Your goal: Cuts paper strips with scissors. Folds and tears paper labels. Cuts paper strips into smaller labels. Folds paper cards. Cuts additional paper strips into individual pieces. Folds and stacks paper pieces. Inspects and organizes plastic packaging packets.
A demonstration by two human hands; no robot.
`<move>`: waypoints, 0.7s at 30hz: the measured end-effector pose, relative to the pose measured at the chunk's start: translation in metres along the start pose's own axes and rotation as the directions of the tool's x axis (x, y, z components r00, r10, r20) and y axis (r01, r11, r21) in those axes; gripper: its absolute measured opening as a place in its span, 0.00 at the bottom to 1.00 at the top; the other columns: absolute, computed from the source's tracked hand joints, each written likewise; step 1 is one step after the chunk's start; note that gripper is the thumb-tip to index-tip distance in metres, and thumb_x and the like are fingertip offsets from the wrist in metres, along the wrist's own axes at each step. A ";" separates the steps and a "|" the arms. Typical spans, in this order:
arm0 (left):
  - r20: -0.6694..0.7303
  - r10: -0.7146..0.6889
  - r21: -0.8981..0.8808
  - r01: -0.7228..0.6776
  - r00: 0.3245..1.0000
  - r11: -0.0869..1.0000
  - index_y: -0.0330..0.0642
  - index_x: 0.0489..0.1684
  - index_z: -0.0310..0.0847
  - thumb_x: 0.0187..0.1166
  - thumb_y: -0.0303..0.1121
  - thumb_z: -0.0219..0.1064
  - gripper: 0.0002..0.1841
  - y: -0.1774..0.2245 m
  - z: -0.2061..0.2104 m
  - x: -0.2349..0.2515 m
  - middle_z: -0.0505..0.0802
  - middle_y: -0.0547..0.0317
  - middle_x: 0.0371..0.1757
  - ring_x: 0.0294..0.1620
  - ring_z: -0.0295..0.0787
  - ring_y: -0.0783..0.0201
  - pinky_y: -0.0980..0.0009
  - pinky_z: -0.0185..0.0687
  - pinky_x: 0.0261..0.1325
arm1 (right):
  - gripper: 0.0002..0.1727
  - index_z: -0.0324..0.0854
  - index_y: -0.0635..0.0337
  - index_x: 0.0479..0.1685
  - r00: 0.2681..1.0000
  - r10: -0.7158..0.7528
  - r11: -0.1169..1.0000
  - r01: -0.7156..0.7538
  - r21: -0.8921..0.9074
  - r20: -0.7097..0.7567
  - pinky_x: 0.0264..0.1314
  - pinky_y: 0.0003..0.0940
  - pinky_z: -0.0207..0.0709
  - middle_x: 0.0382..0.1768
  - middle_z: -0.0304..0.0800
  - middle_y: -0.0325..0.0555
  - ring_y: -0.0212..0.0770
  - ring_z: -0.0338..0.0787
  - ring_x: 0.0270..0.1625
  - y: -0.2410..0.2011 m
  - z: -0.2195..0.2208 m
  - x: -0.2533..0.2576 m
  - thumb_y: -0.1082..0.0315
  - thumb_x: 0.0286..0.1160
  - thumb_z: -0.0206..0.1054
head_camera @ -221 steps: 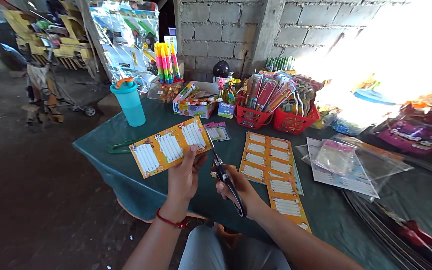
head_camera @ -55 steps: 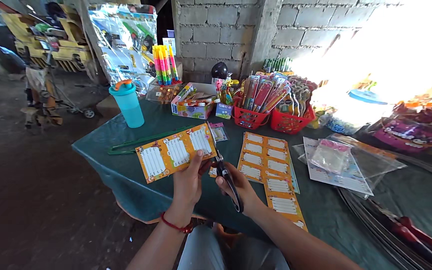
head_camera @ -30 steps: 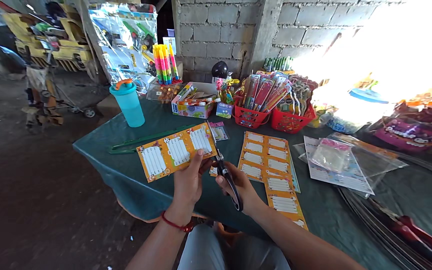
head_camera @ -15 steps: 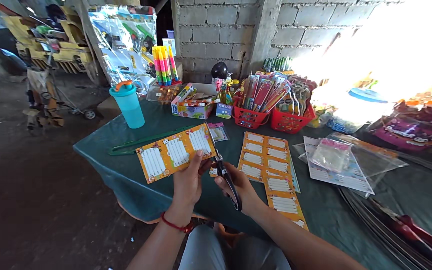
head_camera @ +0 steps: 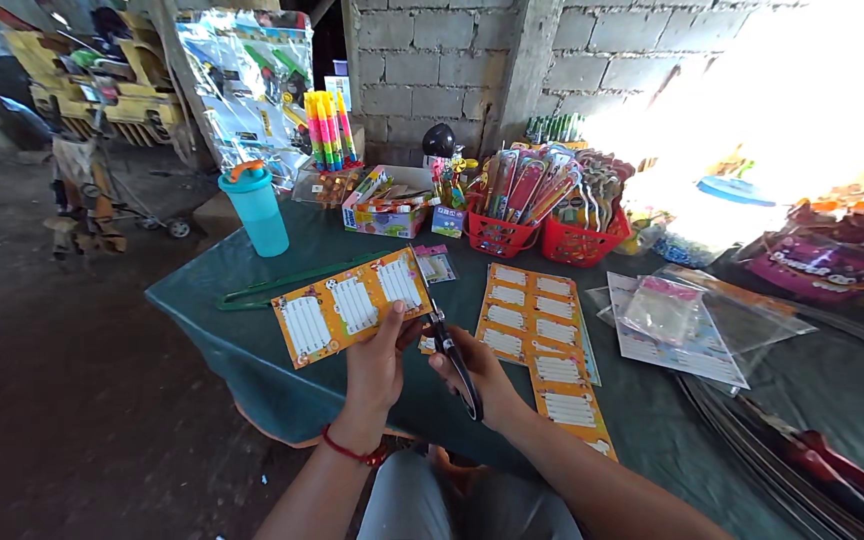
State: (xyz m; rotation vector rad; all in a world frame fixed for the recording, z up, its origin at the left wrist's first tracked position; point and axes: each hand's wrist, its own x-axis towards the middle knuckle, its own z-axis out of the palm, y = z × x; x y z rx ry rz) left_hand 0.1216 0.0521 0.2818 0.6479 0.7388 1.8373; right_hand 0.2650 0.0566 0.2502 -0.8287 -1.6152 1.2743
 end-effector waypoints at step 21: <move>-0.021 -0.029 0.039 0.030 0.999 0.999 0.30 0.55 0.74 0.84 0.18 0.60 0.08 -0.007 -0.002 -0.006 0.96 0.51 0.40 0.37 0.97 0.61 0.68 0.95 0.47 | 0.29 0.73 0.66 0.68 1.000 -0.012 1.000 0.012 0.008 -0.020 0.29 0.13 0.73 0.30 0.78 0.25 0.17 0.76 0.25 0.001 -0.002 0.002 0.55 0.77 0.69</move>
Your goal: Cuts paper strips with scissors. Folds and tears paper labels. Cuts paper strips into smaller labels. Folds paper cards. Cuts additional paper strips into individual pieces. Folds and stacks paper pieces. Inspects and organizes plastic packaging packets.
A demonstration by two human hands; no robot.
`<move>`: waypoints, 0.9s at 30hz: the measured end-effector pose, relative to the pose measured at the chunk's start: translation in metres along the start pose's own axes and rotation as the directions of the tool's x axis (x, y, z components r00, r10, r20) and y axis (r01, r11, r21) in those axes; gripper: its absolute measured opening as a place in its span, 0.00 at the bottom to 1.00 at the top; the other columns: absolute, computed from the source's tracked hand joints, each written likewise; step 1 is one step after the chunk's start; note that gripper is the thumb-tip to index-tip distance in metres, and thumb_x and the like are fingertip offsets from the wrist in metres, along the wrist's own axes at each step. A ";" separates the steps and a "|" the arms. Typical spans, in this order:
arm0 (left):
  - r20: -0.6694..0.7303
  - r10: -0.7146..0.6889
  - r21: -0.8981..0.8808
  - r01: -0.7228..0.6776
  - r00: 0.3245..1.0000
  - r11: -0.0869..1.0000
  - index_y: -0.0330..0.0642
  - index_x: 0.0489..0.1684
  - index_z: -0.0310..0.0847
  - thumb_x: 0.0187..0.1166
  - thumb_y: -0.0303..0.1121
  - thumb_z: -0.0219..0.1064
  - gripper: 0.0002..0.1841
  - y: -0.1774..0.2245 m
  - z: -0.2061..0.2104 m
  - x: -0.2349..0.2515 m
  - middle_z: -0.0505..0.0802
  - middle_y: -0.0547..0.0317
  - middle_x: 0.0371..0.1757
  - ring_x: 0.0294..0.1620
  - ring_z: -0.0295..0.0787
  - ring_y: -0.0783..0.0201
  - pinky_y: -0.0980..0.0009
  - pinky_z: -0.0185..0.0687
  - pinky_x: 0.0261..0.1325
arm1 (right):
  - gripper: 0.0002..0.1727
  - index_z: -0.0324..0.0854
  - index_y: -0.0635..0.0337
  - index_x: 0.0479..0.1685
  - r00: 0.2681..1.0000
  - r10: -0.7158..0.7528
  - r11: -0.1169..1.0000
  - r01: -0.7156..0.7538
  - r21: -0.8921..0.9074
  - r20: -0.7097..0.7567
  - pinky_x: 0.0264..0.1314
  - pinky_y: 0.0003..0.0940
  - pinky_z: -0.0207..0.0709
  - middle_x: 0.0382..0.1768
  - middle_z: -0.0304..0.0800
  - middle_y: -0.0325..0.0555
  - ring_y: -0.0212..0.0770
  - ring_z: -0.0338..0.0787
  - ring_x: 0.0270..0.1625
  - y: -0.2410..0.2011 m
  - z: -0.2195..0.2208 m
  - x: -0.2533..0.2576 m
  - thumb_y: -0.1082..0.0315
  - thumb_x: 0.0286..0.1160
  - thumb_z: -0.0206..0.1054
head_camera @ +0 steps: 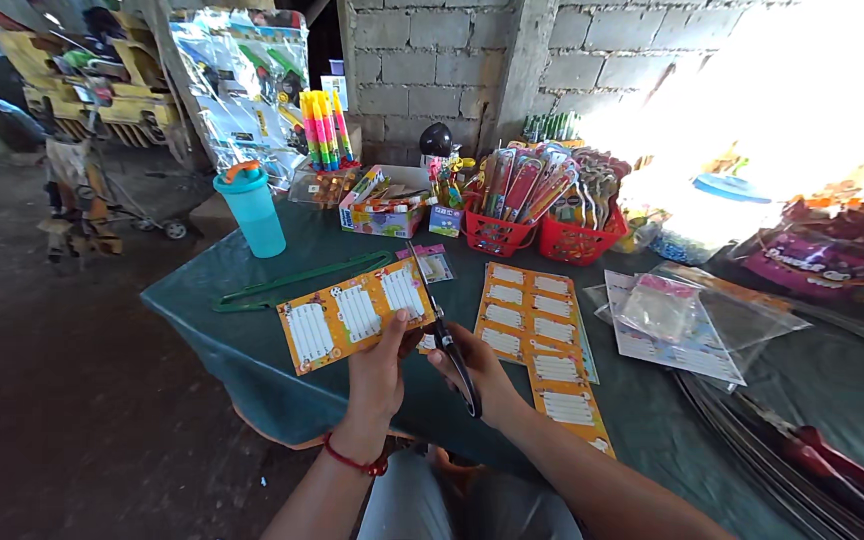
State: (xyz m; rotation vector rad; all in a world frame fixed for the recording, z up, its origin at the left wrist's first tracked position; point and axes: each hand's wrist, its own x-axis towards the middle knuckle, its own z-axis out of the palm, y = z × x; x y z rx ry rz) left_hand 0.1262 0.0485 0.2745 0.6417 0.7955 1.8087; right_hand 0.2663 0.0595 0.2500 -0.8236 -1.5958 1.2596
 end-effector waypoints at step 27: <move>-0.052 0.028 -0.019 -0.029 0.998 0.999 0.31 0.57 0.74 0.85 0.19 0.59 0.08 0.009 -0.001 0.009 0.96 0.51 0.41 0.38 0.98 0.61 0.69 0.95 0.46 | 0.40 0.68 0.66 0.74 0.993 0.034 0.999 -0.036 0.021 0.112 0.34 0.15 0.74 0.34 0.77 0.26 0.19 0.77 0.30 0.006 -0.001 0.002 0.42 0.73 0.69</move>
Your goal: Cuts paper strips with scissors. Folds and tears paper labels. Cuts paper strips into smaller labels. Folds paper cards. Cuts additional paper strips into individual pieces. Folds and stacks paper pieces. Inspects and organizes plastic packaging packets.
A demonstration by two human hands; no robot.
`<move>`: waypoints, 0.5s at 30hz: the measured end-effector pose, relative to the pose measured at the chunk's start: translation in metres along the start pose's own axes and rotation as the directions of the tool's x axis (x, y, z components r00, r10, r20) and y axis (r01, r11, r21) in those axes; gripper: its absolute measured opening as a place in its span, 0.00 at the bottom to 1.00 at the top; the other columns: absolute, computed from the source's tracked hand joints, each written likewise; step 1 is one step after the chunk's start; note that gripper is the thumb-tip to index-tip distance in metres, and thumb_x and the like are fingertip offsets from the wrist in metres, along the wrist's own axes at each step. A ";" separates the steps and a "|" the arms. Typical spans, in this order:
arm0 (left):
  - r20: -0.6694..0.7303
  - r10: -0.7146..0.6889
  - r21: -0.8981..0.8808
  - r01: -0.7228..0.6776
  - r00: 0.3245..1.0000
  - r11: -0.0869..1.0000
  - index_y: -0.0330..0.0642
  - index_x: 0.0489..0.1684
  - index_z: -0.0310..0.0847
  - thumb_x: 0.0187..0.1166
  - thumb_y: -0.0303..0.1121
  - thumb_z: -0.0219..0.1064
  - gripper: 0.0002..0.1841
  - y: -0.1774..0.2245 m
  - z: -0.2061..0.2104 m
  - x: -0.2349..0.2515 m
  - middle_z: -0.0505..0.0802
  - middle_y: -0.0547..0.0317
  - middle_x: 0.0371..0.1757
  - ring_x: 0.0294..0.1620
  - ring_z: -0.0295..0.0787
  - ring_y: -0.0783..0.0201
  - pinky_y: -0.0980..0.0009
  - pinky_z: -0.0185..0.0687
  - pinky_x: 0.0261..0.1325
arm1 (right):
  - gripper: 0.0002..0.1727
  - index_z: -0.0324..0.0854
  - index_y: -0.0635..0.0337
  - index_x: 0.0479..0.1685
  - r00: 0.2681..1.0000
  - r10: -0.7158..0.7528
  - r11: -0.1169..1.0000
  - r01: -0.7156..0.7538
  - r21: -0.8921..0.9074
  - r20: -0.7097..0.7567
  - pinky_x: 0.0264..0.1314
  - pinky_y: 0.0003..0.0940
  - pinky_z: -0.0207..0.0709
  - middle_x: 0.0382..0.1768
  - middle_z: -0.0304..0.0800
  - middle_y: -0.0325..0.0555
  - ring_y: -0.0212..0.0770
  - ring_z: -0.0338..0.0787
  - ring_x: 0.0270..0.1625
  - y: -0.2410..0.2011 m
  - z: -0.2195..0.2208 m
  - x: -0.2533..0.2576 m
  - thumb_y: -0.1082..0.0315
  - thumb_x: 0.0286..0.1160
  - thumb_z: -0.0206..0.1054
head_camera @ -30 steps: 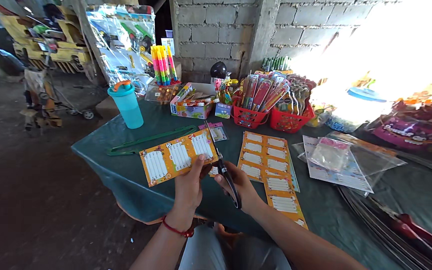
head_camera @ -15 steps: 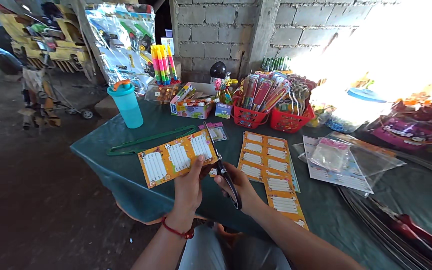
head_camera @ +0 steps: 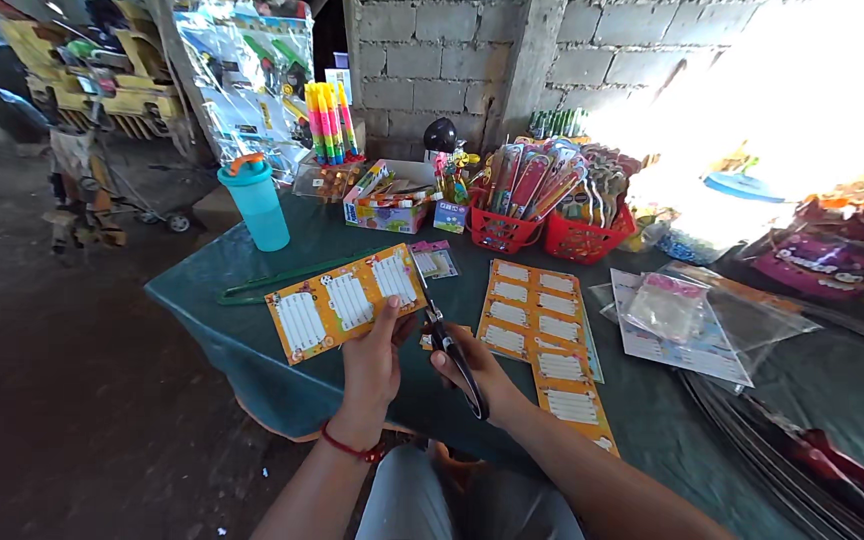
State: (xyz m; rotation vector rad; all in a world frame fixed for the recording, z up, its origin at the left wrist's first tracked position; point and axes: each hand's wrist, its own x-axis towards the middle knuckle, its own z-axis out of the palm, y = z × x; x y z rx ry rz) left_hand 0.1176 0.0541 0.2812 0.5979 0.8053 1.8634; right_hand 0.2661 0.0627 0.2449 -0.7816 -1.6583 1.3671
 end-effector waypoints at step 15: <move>0.003 -0.018 0.001 0.018 1.000 1.000 0.32 0.57 0.74 0.85 0.19 0.59 0.08 0.000 0.003 -0.002 0.96 0.52 0.41 0.37 0.97 0.62 0.69 0.95 0.45 | 0.33 0.71 0.65 0.71 1.000 0.001 1.000 -0.001 0.016 -0.025 0.31 0.13 0.73 0.31 0.77 0.25 0.18 0.76 0.27 -0.003 0.000 -0.001 0.49 0.75 0.69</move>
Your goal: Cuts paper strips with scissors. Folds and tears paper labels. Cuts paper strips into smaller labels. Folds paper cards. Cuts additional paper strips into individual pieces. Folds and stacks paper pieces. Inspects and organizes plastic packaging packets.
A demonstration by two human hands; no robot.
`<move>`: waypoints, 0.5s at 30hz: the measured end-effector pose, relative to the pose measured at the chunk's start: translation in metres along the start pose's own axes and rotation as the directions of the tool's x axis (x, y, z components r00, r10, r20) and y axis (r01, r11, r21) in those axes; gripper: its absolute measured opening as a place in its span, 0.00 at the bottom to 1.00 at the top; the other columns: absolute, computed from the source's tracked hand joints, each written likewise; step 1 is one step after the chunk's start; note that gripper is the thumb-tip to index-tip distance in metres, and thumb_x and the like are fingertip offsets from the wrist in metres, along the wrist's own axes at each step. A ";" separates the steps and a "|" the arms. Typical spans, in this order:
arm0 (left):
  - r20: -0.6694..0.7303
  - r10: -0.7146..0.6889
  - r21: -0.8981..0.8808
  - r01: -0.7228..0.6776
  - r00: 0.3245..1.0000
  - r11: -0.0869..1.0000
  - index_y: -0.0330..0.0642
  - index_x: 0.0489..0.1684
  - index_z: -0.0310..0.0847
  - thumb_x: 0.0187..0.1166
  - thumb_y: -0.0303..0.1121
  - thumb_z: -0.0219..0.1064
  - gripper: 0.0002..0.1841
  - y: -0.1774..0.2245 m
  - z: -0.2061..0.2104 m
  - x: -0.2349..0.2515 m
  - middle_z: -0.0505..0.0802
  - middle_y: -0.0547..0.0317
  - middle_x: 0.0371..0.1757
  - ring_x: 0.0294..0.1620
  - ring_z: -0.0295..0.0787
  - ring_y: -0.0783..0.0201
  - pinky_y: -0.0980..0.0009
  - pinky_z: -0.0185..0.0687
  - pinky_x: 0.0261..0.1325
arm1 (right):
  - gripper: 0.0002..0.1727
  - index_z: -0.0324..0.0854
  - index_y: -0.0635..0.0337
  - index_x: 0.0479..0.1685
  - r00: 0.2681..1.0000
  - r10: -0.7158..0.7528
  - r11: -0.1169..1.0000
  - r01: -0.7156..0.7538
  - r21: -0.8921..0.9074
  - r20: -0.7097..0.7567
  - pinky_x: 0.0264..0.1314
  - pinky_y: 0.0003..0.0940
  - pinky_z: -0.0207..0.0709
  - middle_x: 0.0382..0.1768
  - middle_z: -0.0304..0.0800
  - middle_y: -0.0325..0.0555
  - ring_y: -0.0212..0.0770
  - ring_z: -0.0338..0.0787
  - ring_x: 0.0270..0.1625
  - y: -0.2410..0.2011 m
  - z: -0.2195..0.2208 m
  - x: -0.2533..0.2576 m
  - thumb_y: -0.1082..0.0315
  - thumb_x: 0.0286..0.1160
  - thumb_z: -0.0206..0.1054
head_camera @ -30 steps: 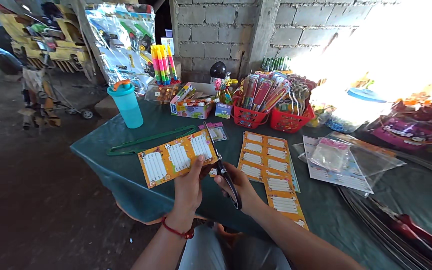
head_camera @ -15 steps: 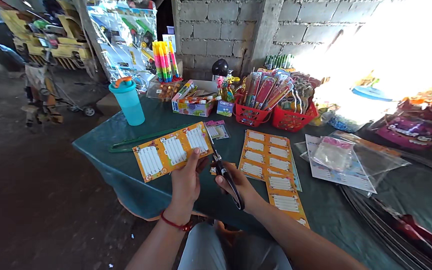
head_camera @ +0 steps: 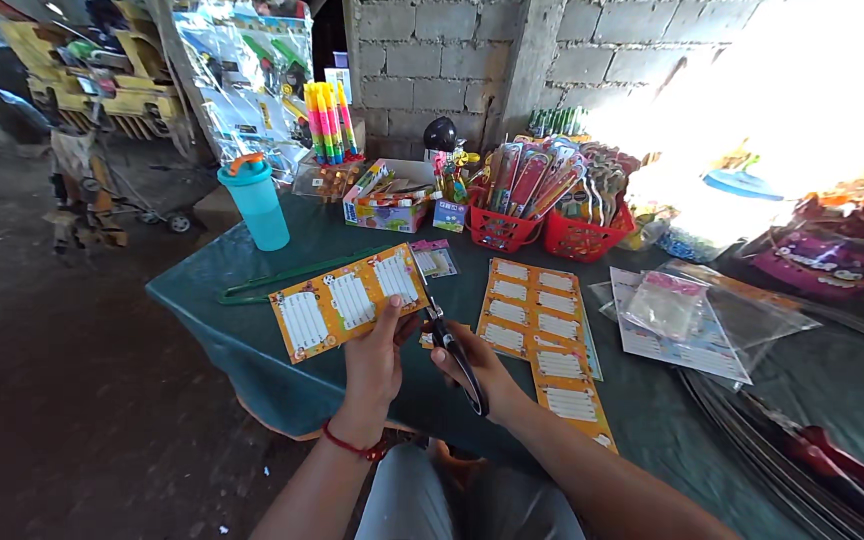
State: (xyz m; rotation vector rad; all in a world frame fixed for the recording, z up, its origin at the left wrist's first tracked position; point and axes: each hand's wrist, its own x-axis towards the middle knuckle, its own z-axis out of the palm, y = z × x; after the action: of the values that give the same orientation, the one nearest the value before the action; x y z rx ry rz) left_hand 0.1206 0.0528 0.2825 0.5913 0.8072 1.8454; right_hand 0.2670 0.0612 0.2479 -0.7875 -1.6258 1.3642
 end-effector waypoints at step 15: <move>0.006 0.013 0.006 -0.013 1.000 1.000 0.32 0.57 0.74 0.85 0.18 0.59 0.08 0.000 -0.001 -0.001 0.96 0.52 0.40 0.37 0.97 0.62 0.70 0.95 0.45 | 0.31 0.72 0.65 0.70 1.000 -0.004 1.000 0.004 0.012 -0.007 0.28 0.13 0.72 0.29 0.77 0.24 0.18 0.76 0.25 0.000 0.002 -0.001 0.51 0.76 0.69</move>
State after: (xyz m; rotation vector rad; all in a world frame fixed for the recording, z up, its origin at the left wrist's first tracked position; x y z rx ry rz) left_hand 0.1203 0.0519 0.2823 0.6071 0.8068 1.8523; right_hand 0.2658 0.0598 0.2473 -0.7810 -1.6111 1.3661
